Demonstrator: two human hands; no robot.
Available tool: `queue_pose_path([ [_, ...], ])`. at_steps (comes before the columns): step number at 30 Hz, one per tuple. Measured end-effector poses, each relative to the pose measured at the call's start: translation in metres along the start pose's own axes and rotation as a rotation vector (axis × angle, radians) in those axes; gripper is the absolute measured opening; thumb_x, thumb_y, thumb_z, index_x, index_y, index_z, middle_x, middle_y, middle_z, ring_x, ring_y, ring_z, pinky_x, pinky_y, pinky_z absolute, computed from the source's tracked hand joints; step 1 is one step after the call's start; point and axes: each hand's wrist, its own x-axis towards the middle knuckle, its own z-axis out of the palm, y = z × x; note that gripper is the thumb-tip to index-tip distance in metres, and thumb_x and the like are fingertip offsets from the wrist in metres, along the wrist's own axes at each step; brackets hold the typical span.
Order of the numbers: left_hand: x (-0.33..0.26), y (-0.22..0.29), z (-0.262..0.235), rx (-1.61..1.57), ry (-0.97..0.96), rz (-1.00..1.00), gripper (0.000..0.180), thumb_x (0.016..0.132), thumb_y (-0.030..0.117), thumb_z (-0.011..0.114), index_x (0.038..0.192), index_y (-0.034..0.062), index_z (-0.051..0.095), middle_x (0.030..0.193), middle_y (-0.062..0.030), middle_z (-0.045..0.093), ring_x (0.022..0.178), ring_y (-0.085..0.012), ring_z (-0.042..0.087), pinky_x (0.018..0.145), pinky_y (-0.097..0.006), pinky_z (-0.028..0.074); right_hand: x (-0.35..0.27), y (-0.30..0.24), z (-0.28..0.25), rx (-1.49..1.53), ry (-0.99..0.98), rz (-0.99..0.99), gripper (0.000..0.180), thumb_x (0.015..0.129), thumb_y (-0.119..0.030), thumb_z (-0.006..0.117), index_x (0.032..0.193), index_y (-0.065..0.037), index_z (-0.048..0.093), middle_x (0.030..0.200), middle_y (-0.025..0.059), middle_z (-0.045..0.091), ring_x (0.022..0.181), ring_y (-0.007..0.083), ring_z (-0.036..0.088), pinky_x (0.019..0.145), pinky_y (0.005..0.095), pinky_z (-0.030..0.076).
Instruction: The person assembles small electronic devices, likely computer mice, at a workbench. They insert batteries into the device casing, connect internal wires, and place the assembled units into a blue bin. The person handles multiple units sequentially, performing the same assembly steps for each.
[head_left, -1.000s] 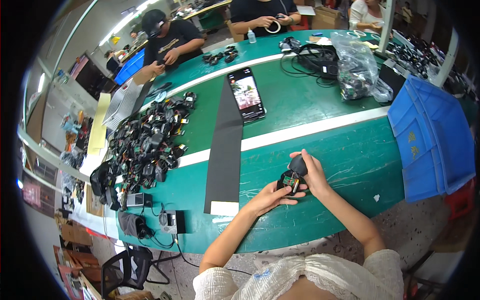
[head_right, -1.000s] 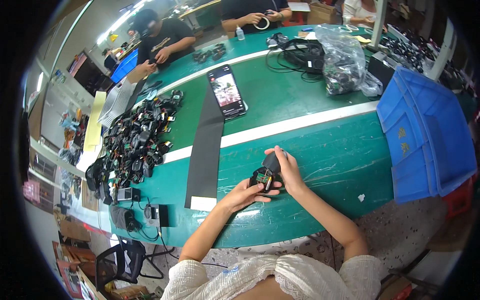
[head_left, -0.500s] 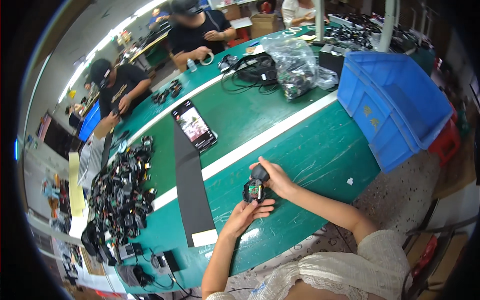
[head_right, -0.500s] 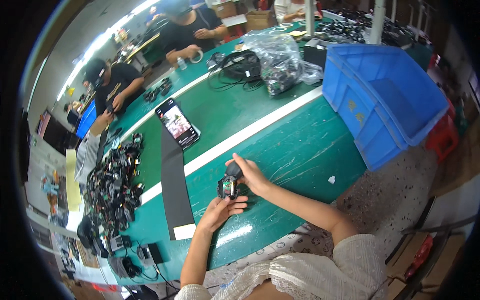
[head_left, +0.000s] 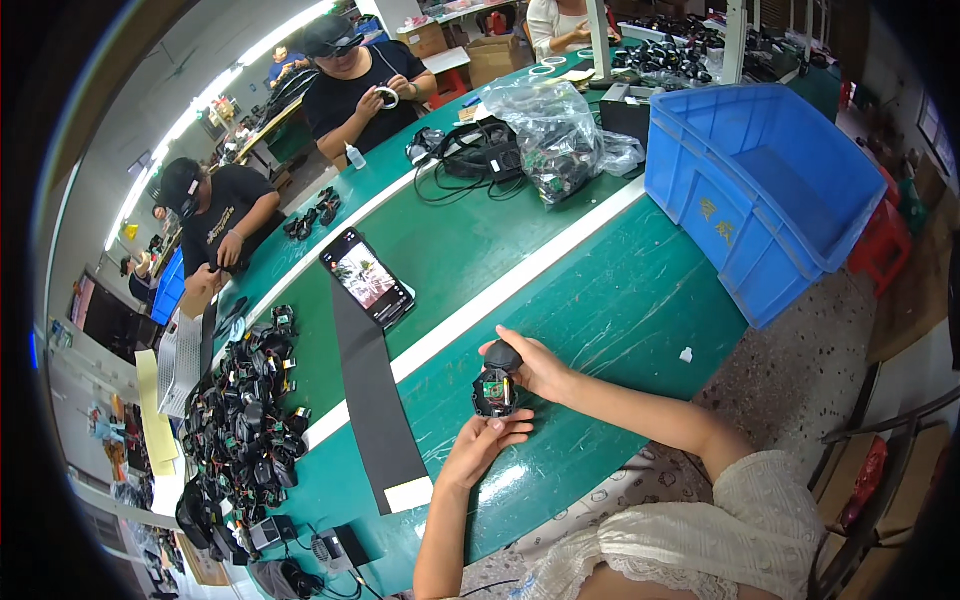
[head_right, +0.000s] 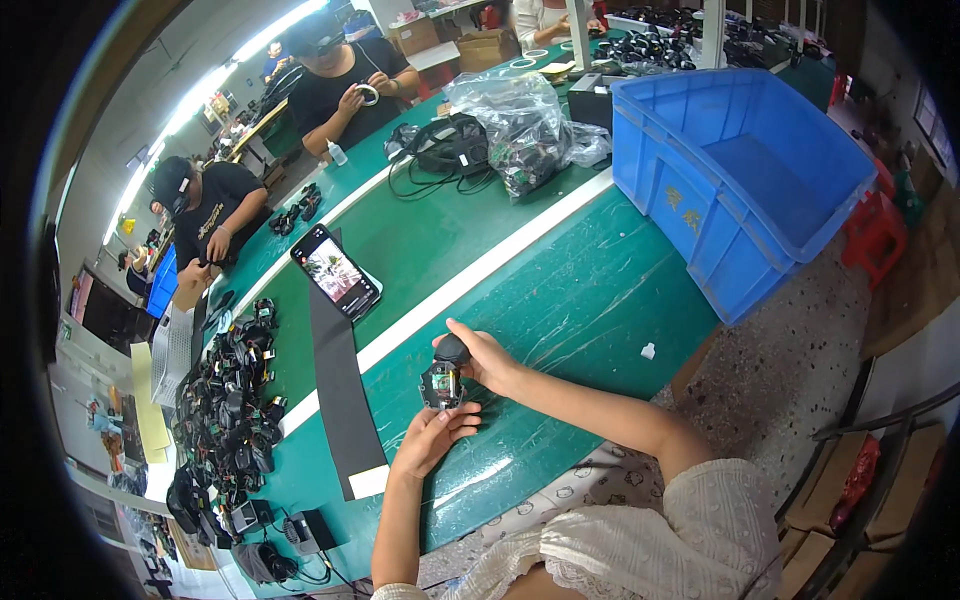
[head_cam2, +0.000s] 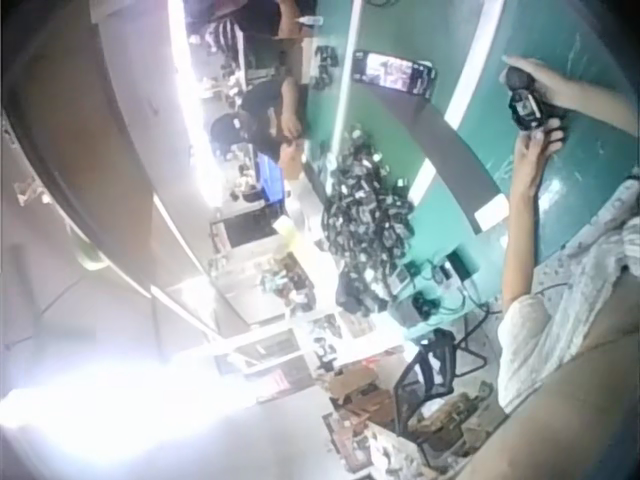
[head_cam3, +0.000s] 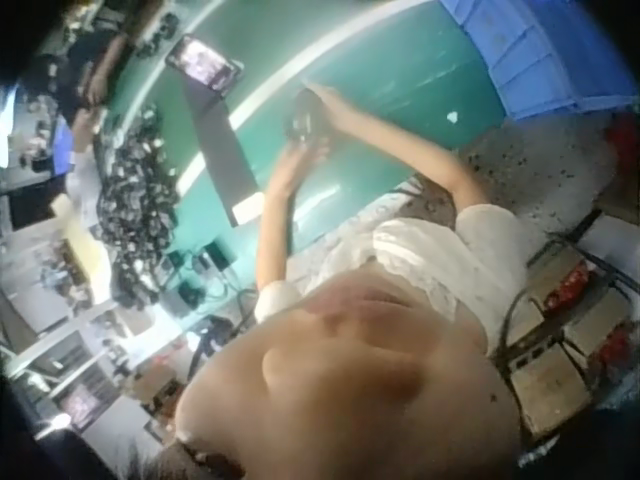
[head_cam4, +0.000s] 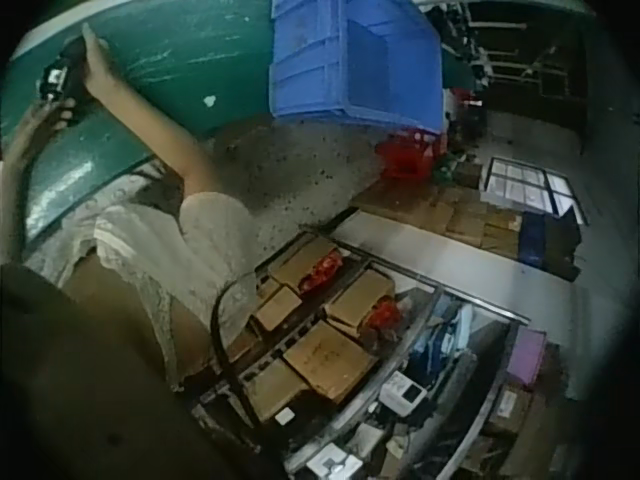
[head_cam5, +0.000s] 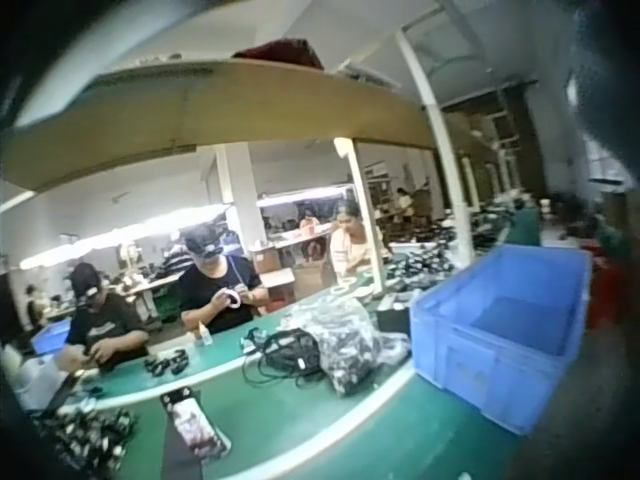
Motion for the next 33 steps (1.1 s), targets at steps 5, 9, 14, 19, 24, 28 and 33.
queue_pose_path([
  [5,0.000,0.000,0.004,0.059,0.037,0.019,0.055,0.084,0.031,0.058,0.115,-0.0110,0.041,0.112,-0.0216,0.053,0.095,-0.0252,0.058,0.083,-0.034,0.047,-0.003,-0.004,0.002,-0.002,-0.004,0.019,0.042,0.090,-0.042,0.043,0.098,-0.004,0.058,0.081,0.0070,0.062,0.074,0.0134,0.060,0.068,0.0256,0.048],
  [9,0.001,-0.003,-0.005,-0.054,-0.014,0.011,0.048,0.087,0.025,0.054,0.120,-0.0058,0.037,0.114,-0.0225,0.052,0.096,-0.0260,0.058,0.084,-0.034,0.047,-0.007,-0.009,0.005,-0.062,-0.014,0.013,0.042,0.090,-0.042,0.043,0.098,-0.004,0.058,0.082,0.0073,0.062,0.075,0.0127,0.059,0.068,0.0258,0.048],
  [14,-0.002,0.003,-0.001,-0.038,0.009,0.001,0.049,0.090,0.026,0.049,0.125,-0.0029,0.031,0.114,-0.0216,0.053,0.096,-0.0248,0.059,0.082,-0.033,0.048,-0.003,-0.007,0.006,-0.095,-0.052,0.031,0.043,0.090,-0.043,0.042,0.099,-0.003,0.057,0.082,0.0092,0.062,0.074,0.0147,0.059,0.069,0.0278,0.048],
  [19,0.000,0.006,0.006,-0.009,0.018,-0.030,0.051,0.091,0.029,0.046,0.128,-0.0003,0.027,0.114,-0.0215,0.053,0.092,-0.0248,0.060,0.081,-0.032,0.048,-0.007,-0.006,0.008,-0.057,-0.041,0.017,0.043,0.090,-0.041,0.044,0.099,0.000,0.055,0.081,0.0114,0.061,0.072,0.0167,0.061,0.063,0.0298,0.051],
  [24,-0.004,0.002,0.000,-0.078,0.013,-0.030,0.045,0.093,0.028,0.042,0.126,0.0010,0.029,0.113,-0.0227,0.053,0.092,-0.0256,0.060,0.080,-0.033,0.049,-0.006,-0.004,0.010,-0.102,-0.060,0.039,0.042,0.090,-0.040,0.044,0.099,0.000,0.054,0.082,0.0113,0.060,0.072,0.0164,0.060,0.066,0.0292,0.050],
  [28,0.000,0.000,-0.001,-0.067,0.016,-0.037,0.043,0.093,0.029,0.042,0.125,0.0015,0.030,0.111,-0.0222,0.054,0.092,-0.0249,0.060,0.078,-0.033,0.049,-0.005,-0.004,0.008,-0.101,-0.054,0.028,0.042,0.090,-0.040,0.044,0.099,0.000,0.055,0.081,0.0100,0.060,0.073,0.0157,0.060,0.065,0.0287,0.050],
  [33,0.001,0.003,0.003,-0.030,0.026,-0.026,0.047,0.092,0.029,0.043,0.126,-0.0011,0.029,0.111,-0.0205,0.055,0.091,-0.0242,0.060,0.077,-0.030,0.050,-0.004,-0.006,0.006,-0.138,-0.067,0.053,0.041,0.092,-0.040,0.040,0.100,-0.003,0.055,0.082,0.0100,0.061,0.072,0.0147,0.059,0.067,0.0276,0.049],
])
